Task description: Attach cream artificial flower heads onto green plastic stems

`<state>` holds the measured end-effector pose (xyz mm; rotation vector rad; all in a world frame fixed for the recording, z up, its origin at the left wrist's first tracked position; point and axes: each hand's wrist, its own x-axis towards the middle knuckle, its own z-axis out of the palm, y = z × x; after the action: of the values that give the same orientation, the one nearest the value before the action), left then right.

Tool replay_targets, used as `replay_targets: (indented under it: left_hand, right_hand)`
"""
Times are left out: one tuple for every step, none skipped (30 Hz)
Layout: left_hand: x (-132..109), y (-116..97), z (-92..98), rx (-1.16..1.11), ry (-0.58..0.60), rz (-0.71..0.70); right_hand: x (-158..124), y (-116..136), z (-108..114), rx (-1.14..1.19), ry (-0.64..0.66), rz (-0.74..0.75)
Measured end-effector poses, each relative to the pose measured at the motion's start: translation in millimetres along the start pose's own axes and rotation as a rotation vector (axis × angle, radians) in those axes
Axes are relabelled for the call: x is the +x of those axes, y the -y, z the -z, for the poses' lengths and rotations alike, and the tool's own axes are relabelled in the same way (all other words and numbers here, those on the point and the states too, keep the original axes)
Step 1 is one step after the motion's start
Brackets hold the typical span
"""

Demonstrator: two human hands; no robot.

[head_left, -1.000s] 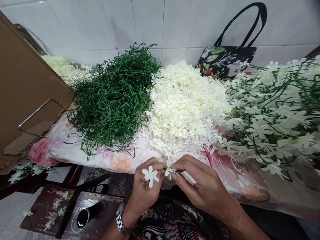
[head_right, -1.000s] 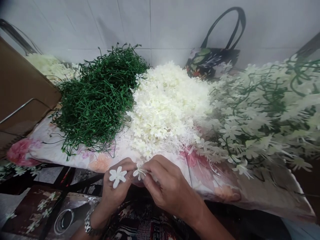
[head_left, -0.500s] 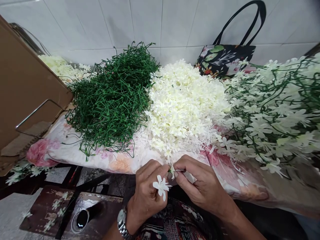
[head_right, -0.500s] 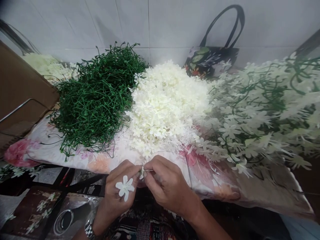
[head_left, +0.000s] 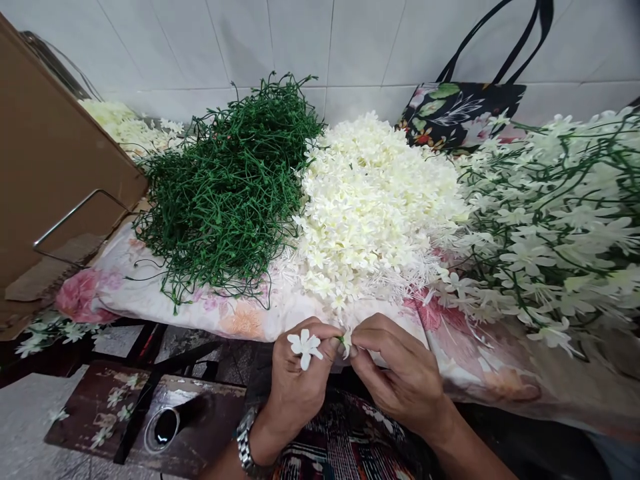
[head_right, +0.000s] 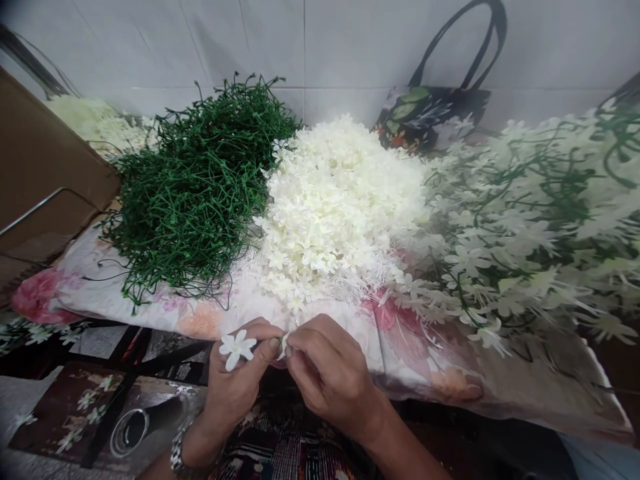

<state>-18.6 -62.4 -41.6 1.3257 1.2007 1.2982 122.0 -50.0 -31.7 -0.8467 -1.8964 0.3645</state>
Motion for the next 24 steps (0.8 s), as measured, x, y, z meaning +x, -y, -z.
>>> replay_targets:
  left_hand:
    - [-1.1,2.7,-1.2,-0.054,-0.012,0.028]
    - [-2.0,5.1,-2.1,-0.107,-0.018,0.058]
    - [-2.7,6.9,-2.9,-0.157,-0.019,0.091]
    - [-3.1,8.1,-3.6,-0.203,-0.015,0.123]
    - [-3.3,8.4,-4.4,-0.247,-0.009,0.155]
    - [-3.2,7.9,-5.2,-0.287,-0.004,0.187]
    - [-2.9,6.8,-6.3,-0.325,-0.006,0.220]
    - [-2.4,5.1,-7.5,-0.361,-0.012,0.254]
    - [-2.0,3.4,-8.8,-0.394,-0.023,0.288]
    - [-1.5,1.8,-10.2,-0.423,-0.038,0.321]
    - [-1.2,0.6,-11.4,-0.445,-0.054,0.347]
    - [-1.0,0.0,-12.2,-0.457,-0.065,0.367]
    - [-0.9,-0.1,-12.5,-0.461,-0.068,0.377]
    - [-0.8,0.3,-12.1,-0.455,-0.065,0.375]
    - [-0.7,0.7,-10.9,-0.435,-0.050,0.359]
    - [-0.4,1.0,-8.9,-0.400,-0.027,0.327]
    - [0.1,0.9,-6.3,-0.353,0.005,0.280]
    - [1.0,0.1,-3.2,-0.299,0.045,0.227]
    - [2.0,-1.4,0.0,-0.239,0.089,0.173]
    - [3.3,-3.5,3.1,-0.190,0.134,0.125]
    - [4.7,-6.1,5.8,-0.149,0.174,0.103]
    - [6.1,-8.9,7.9,-0.111,0.199,0.087]
    - [7.3,-11.8,9.2,-0.081,0.218,0.074]
    - [8.4,-14.5,9.8,-0.057,0.231,0.067]
  right_hand:
    - [-0.4,-0.1,-0.7,-0.015,-0.013,0.015]
    - [-0.7,-0.3,-1.1,-0.030,-0.022,0.031]
    - [-1.0,-0.5,-1.3,-0.044,-0.028,0.048]
    - [-1.3,-0.7,-1.3,-0.058,-0.032,0.065]
    - [-1.5,-0.9,-1.1,-0.071,-0.033,0.079]
    - [-1.6,-1.0,-0.8,-0.084,-0.034,0.091]
    - [-1.6,-1.1,-0.6,-0.097,-0.034,0.103]
    - [-1.4,-1.1,-0.4,-0.110,-0.036,0.115]
    - [-1.1,-1.0,-0.4,-0.123,-0.037,0.127]
    - [-0.8,-1.0,-0.5,-0.134,-0.041,0.141]
    - [-0.4,-0.9,-0.6,-0.143,-0.044,0.156]
    - [0.0,-0.8,-0.7,-0.149,-0.043,0.169]
    - [0.2,-0.7,-0.6,-0.151,-0.039,0.176]
    - [0.3,-0.6,-0.2,-0.148,-0.029,0.173]
    - [0.3,-0.6,0.7,-0.135,-0.014,0.158]
    - [0.0,-0.5,2.0,-0.113,0.005,0.130]
    - [-0.5,-0.4,3.8,-0.082,0.032,0.096]
    - [-1.0,-0.3,6.1,-0.046,0.061,0.058]
    - [-1.6,-0.2,8.7,-0.010,0.093,0.022]
    - [-2.1,-0.2,11.6,0.026,0.125,-0.010]
    - [-2.4,-0.2,14.6,0.055,0.151,-0.037]
    - [-2.2,-0.3,17.6,0.075,0.169,-0.063]
    - [-1.6,-0.5,20.5,0.083,0.174,-0.085]
    - [-0.3,-0.6,23.1,0.086,0.173,-0.106]
